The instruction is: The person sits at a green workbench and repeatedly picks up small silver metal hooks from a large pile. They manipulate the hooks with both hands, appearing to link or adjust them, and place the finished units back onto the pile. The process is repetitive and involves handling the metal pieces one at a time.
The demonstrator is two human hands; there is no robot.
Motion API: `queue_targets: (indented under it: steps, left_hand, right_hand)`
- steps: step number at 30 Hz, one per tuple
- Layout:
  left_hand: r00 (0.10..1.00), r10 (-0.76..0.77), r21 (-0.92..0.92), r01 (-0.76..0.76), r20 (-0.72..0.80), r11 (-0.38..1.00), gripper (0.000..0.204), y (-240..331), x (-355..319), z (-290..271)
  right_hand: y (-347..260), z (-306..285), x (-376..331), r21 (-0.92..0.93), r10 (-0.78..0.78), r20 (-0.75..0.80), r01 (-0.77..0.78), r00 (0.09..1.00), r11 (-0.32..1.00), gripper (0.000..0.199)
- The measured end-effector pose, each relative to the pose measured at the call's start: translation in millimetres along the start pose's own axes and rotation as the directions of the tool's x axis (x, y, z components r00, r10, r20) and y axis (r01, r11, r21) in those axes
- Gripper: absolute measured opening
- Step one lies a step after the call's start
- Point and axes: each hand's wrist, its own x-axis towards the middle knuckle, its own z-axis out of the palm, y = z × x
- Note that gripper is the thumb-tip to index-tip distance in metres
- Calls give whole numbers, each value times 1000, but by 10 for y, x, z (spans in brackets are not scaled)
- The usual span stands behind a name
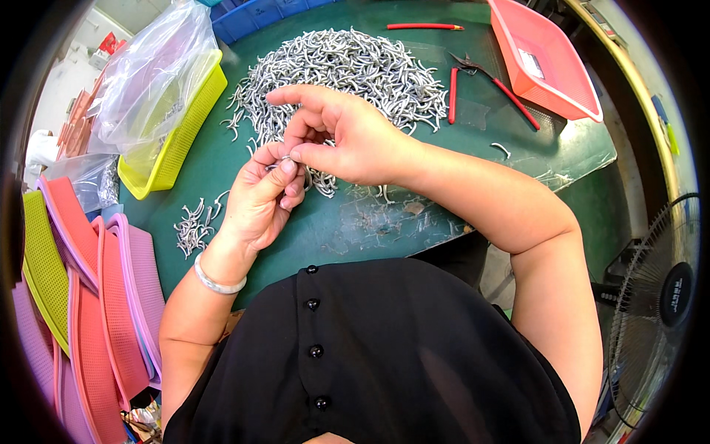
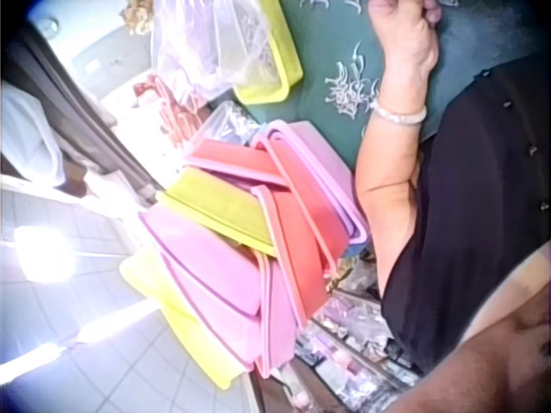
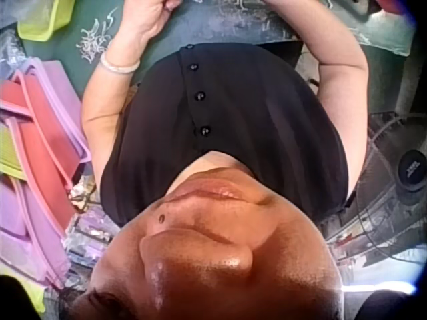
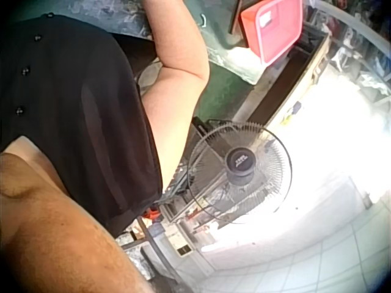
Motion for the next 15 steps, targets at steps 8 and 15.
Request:
queue_targets:
  steps: [8, 15]
  left_hand:
    - [1000, -20, -7, 20, -7, 1000, 10, 4, 2, 17]
    - [991, -107, -145, 95, -79, 985, 21, 93, 13, -33]
  right_hand:
    - [21, -4, -5, -109, -89, 13, 89, 996, 990, 51]
    - [13, -169, 53, 1, 31, -31, -31, 999, 1000, 55]
